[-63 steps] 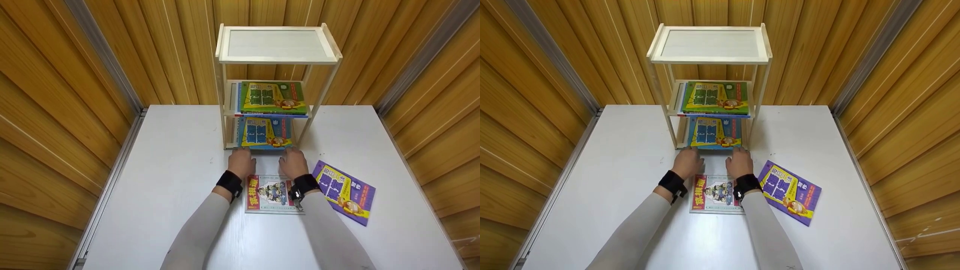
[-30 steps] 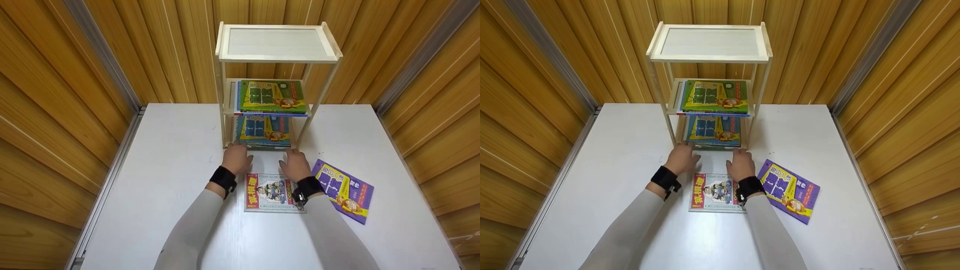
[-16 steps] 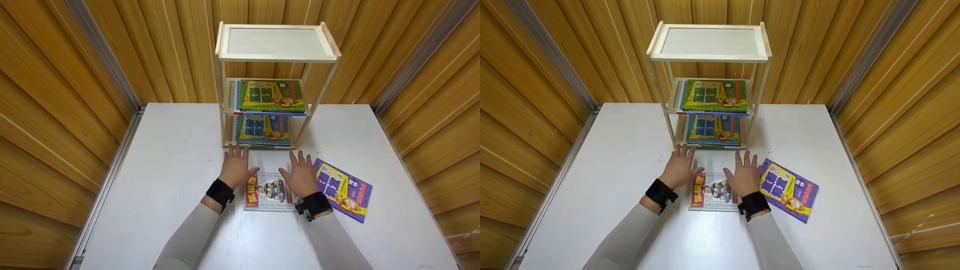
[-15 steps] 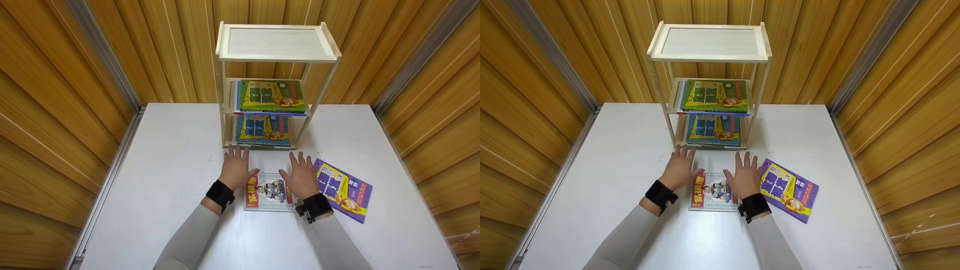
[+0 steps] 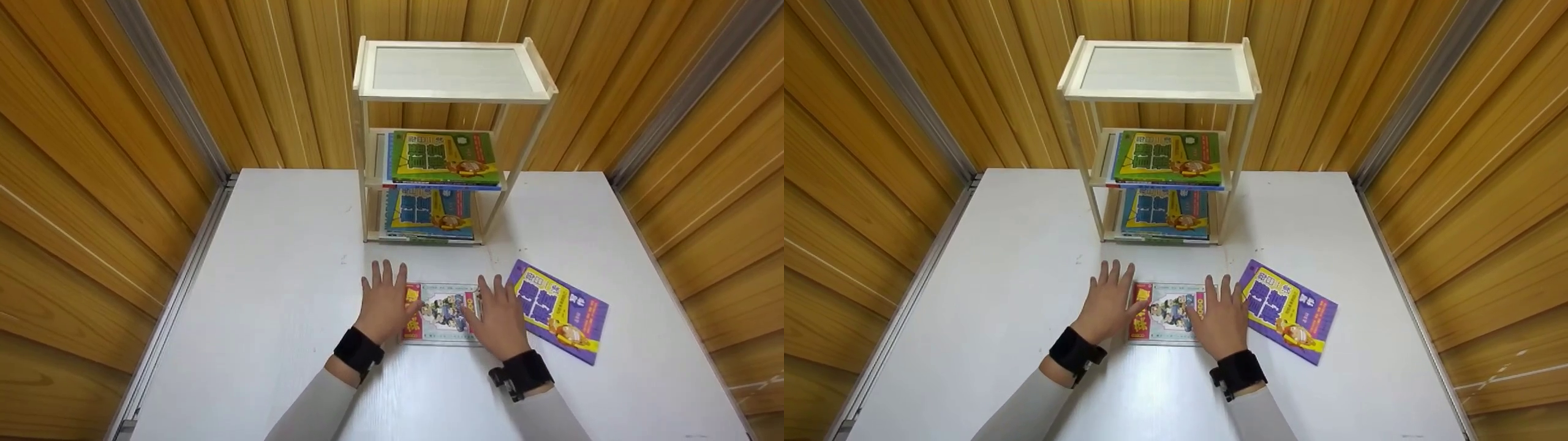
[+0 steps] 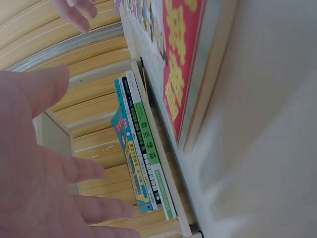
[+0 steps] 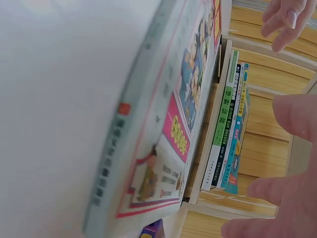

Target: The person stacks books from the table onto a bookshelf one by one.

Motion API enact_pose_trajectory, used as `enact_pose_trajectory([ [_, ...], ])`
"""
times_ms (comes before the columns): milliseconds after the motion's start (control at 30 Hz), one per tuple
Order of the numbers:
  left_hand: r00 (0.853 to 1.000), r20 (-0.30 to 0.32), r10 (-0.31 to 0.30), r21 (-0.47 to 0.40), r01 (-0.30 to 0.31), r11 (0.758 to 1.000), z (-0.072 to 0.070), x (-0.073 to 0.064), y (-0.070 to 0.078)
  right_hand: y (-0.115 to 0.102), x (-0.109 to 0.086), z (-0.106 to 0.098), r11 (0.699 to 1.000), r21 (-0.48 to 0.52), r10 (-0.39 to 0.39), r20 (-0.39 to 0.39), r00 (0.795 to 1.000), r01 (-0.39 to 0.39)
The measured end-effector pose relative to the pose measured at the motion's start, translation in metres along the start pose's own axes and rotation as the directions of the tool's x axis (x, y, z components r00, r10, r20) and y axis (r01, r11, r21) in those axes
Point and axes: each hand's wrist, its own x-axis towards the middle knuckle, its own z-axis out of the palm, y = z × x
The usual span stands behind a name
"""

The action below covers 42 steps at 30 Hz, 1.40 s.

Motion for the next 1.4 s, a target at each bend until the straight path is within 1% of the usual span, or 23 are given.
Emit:
enact_pose_trajectory([
  [167,1.000,0.021,0.013,0.012,-0.014,1.000,0.004,-0.003,0.004,-0.002,-0.010,0.006,1.000,-0.003,0.005,-0.008,1.000,-0.005],
  [233,1.000,0.021,-0.004,0.003,0.004,1.000,0.005,-0.003,0.005,-0.003,-0.012,0.008,1.000,-0.003,-0.001,-0.004,1.000,0.001],
  [300,0.999,0.006,-0.043,-0.018,0.043,0.999,0.006,-0.004,0.007,-0.005,-0.013,0.009,1.000,0.001,-0.012,0.001,1.000,0.012],
  [400,0.991,-0.045,-0.124,-0.067,0.121,0.990,0.010,-0.007,0.008,-0.007,-0.014,0.011,1.000,0.008,-0.012,0.004,1.000,0.012],
  [467,0.981,-0.092,-0.171,-0.099,0.161,0.982,0.013,-0.011,0.010,-0.008,-0.015,0.011,1.000,0.011,-0.005,-0.022,1.000,0.005],
  [600,0.956,-0.198,-0.216,-0.122,0.195,0.973,0.020,-0.016,0.013,-0.007,-0.019,0.009,0.999,0.014,0.045,-0.102,0.994,-0.044],
  [667,0.946,-0.227,-0.232,-0.123,0.209,0.970,0.023,-0.019,0.014,-0.006,-0.022,0.007,0.997,0.012,0.081,-0.126,0.989,-0.080],
  [700,0.942,-0.235,-0.240,-0.121,0.216,0.969,0.024,-0.020,0.015,-0.005,-0.023,0.006,0.995,0.014,0.103,-0.126,0.987,-0.102],
  [767,0.938,-0.233,-0.255,-0.127,0.230,0.965,0.026,-0.024,0.016,-0.002,-0.025,0.004,0.989,0.016,0.145,-0.118,0.982,-0.144],
  [867,0.939,-0.208,-0.272,-0.142,0.247,0.959,0.029,-0.028,0.017,0.002,-0.028,0.003,0.979,0.023,0.205,-0.099,0.974,-0.204],
  [967,0.938,-0.191,-0.288,-0.167,0.259,0.952,0.033,-0.031,0.020,0.006,-0.030,0.004,0.970,0.037,0.244,-0.076,0.967,-0.241],
  [1133,0.933,-0.158,-0.324,-0.214,0.288,0.934,0.036,-0.035,0.026,0.009,-0.033,0.007,0.961,0.062,0.270,-0.030,0.962,-0.268],
  [1233,0.938,-0.124,-0.323,-0.234,0.289,0.928,0.037,-0.035,0.030,0.009,-0.033,0.009,0.957,0.095,0.278,-0.010,0.961,-0.276],
  [1400,0.948,-0.076,-0.308,-0.256,0.280,0.925,0.037,-0.035,0.035,0.006,-0.034,0.011,0.945,0.185,0.269,0.020,0.963,-0.268],
])
